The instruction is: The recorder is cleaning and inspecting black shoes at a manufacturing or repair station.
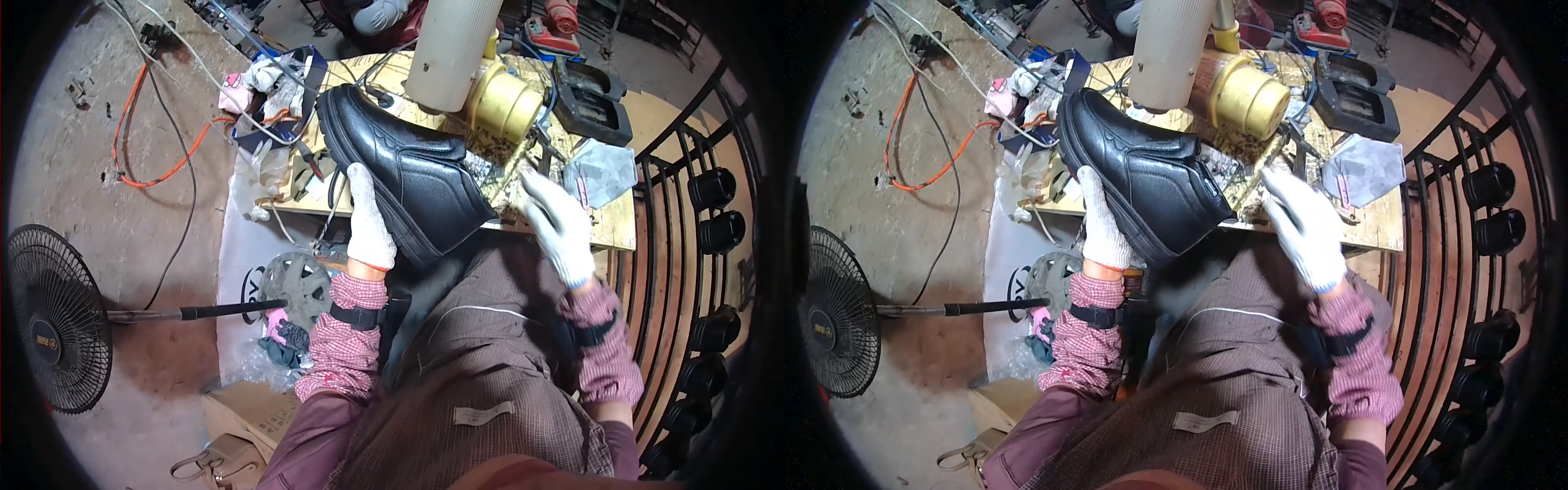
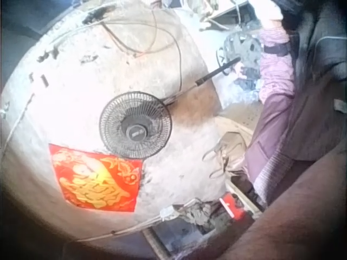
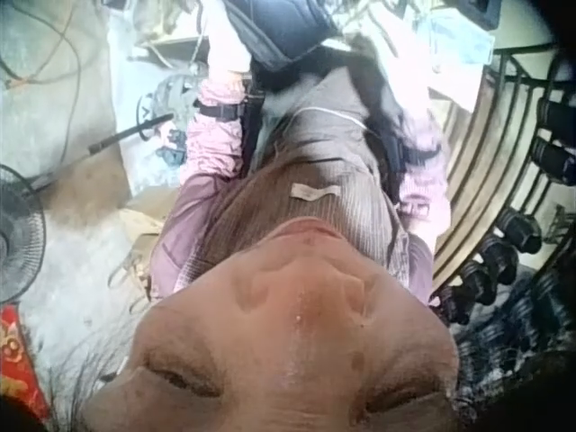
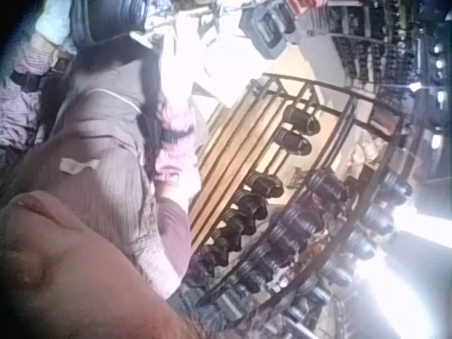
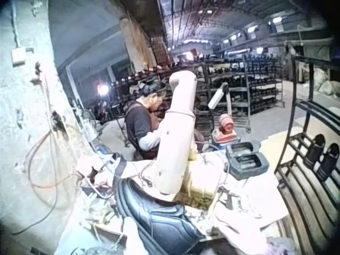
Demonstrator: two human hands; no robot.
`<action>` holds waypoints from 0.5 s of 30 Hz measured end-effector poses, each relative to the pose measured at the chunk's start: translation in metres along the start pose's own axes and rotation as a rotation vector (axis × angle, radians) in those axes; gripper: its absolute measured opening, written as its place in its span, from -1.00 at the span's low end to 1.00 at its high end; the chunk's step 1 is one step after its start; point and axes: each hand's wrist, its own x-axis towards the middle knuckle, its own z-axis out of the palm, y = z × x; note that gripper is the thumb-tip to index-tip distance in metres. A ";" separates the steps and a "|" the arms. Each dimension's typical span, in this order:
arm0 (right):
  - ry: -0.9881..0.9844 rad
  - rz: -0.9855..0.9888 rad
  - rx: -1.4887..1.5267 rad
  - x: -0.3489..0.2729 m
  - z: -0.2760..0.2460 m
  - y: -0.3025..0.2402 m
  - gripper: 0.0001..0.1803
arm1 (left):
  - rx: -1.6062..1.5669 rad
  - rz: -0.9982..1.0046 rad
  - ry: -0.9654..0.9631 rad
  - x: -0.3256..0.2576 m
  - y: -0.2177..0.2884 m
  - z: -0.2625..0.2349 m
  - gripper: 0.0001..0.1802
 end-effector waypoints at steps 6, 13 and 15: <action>-0.060 0.307 -0.165 -0.095 -0.079 0.000 -0.60 | 0.052 0.044 -0.048 0.023 0.004 0.017 -0.16; 0.037 0.516 -0.156 -0.138 -0.104 0.005 -0.61 | 0.221 0.276 0.144 0.046 0.020 0.027 -0.22; 0.032 0.465 -0.177 -0.129 -0.105 0.006 -0.60 | 0.146 0.361 0.237 0.050 0.014 0.043 -0.12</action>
